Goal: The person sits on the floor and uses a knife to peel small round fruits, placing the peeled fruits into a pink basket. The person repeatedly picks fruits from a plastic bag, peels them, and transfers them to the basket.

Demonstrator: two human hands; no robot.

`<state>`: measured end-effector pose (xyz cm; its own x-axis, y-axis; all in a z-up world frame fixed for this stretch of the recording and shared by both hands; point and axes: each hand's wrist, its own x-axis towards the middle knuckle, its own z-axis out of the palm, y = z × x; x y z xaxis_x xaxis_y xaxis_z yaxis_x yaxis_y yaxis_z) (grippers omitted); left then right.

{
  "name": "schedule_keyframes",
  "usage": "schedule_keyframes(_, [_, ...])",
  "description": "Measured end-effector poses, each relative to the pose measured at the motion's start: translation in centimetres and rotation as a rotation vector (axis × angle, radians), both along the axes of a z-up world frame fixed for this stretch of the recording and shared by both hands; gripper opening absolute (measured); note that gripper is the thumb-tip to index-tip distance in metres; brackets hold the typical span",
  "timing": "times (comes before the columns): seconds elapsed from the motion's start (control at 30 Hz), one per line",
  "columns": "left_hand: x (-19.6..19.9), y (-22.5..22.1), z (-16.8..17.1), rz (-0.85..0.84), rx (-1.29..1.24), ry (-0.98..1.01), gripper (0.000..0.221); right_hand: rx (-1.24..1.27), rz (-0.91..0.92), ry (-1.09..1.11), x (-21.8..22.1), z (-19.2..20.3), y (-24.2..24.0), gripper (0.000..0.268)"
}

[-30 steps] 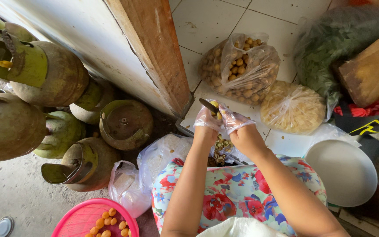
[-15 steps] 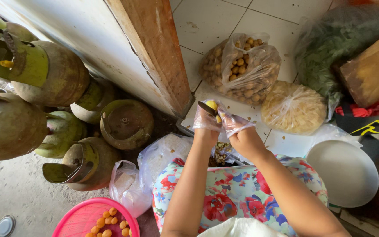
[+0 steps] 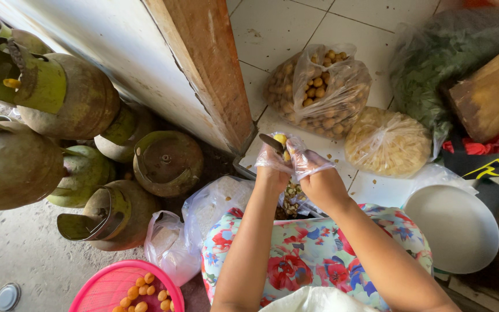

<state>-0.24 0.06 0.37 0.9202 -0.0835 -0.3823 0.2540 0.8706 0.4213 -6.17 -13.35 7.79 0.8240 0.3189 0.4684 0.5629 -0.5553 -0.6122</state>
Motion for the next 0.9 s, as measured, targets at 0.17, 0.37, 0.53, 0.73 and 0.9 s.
schedule_keyframes(0.17, [0.2,-1.8,-1.7,-0.05,0.088,-0.175,0.028,0.163,-0.059,0.072,1.4,-0.7,-1.1,0.048])
schedule_keyframes(0.37, [0.0,-0.7,-0.4,0.215,1.552,-0.672,0.034,0.376,0.073,0.15,1.9,-3.1,-2.6,0.039])
schedule_keyframes(0.53, [-1.4,-0.2,1.7,0.207,0.826,-0.561,0.018,0.256,0.035,0.382,1.7,-4.3,-2.7,0.032])
schedule_keyframes(0.73, [-1.1,0.2,1.1,0.273,0.552,-0.425,0.026,0.229,0.228,0.178,0.9,-2.1,-2.3,0.036])
schedule_keyframes(0.9, [-0.7,0.7,0.0,0.384,0.975,-0.552,0.03,0.153,0.132,0.268,0.6,-0.1,-2.1,0.031])
